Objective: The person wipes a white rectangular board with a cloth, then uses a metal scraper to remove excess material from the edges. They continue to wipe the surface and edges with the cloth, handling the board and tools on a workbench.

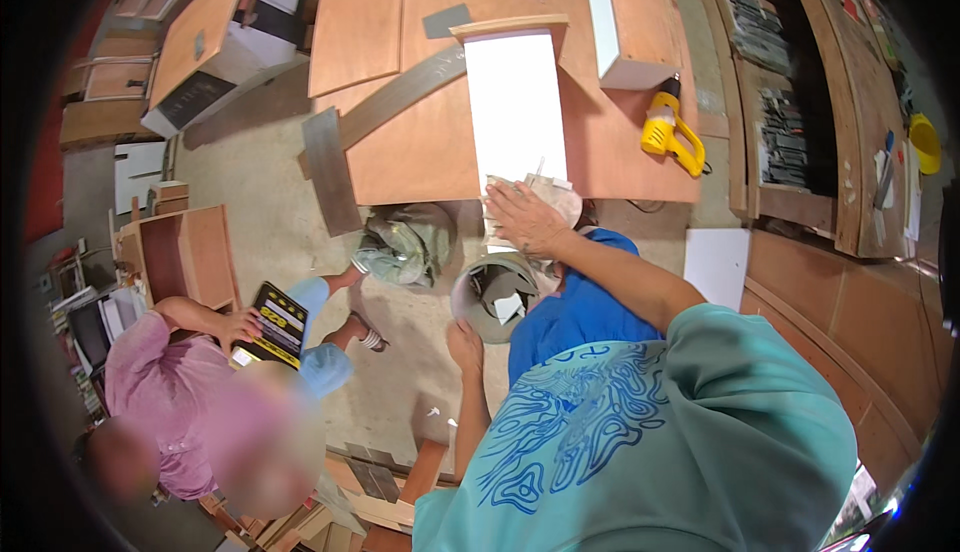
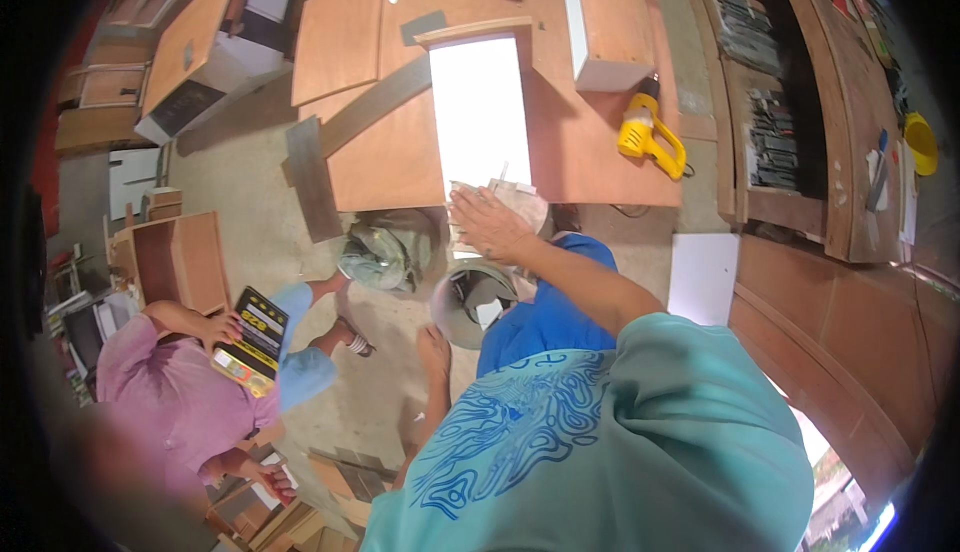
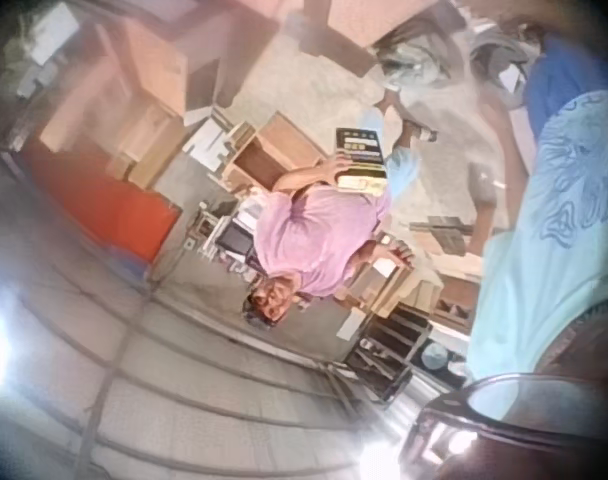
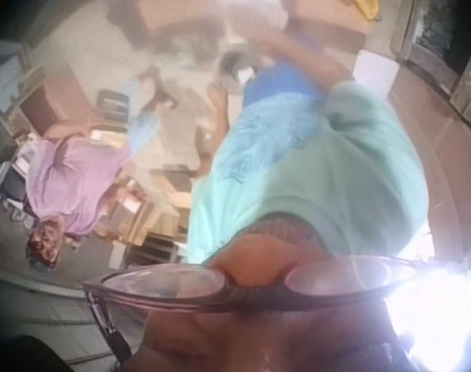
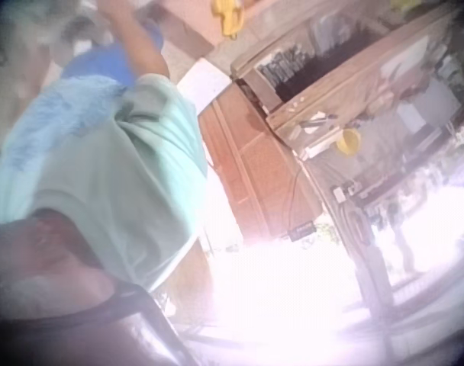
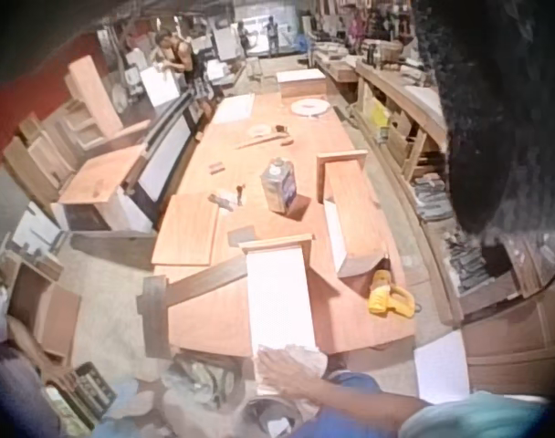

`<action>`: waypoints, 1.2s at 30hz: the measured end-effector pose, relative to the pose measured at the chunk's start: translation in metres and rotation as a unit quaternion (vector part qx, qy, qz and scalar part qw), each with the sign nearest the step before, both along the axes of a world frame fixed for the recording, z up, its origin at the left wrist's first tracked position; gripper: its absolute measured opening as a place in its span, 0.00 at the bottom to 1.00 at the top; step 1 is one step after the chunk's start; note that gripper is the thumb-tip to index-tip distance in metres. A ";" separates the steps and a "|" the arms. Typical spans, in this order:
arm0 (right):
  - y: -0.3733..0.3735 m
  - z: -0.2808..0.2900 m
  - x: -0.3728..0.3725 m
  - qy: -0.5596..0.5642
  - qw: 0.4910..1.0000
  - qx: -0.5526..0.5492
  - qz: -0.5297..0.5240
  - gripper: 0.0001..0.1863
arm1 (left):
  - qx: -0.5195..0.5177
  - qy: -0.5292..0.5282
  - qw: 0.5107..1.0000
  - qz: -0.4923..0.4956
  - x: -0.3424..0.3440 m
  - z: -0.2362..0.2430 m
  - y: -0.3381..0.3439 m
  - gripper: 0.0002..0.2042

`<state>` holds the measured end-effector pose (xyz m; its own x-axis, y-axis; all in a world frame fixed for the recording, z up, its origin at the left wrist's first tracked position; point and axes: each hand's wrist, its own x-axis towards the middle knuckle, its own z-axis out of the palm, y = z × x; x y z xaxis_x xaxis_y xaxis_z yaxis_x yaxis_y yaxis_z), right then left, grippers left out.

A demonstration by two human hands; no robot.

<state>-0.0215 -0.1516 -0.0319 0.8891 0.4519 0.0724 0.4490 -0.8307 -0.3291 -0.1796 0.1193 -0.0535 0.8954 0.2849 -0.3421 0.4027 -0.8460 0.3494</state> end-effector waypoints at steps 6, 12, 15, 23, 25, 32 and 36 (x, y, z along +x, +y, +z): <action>-0.038 0.003 0.147 -0.065 0.980 -0.075 -0.174 0.29 | 0.070 0.211 0.975 0.005 -0.165 0.007 0.054 0.15; -0.007 0.008 0.109 -0.037 0.987 -0.097 -0.121 0.32 | 0.005 0.440 0.895 -0.071 -0.256 0.024 0.074 0.14; 0.010 0.007 0.019 0.003 0.999 -0.029 0.039 0.36 | -0.031 0.402 0.915 0.025 -0.244 0.031 0.063 0.14; -0.011 0.002 0.091 -0.020 0.991 -0.084 0.102 0.29 | -0.074 0.020 0.971 0.228 -0.092 0.055 0.071 0.15; -0.013 0.007 0.118 -0.037 0.998 -0.024 0.033 0.29 | -0.078 -0.021 0.964 0.252 -0.060 0.061 0.074 0.15; 0.001 0.015 0.073 0.074 0.975 -0.062 0.201 0.30 | -0.066 -0.030 0.944 0.321 -0.025 0.069 0.077 0.16; -0.015 0.009 0.147 -0.092 0.970 -0.082 0.208 0.16 | -0.044 -0.010 0.937 0.345 -0.039 0.070 0.077 0.16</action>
<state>0.1256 -0.1664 -0.0228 0.6063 0.7877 0.1093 0.7952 -0.5997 -0.0893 -0.2189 0.1962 0.0165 0.5141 0.7703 -0.3773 0.8366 -0.3530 0.4190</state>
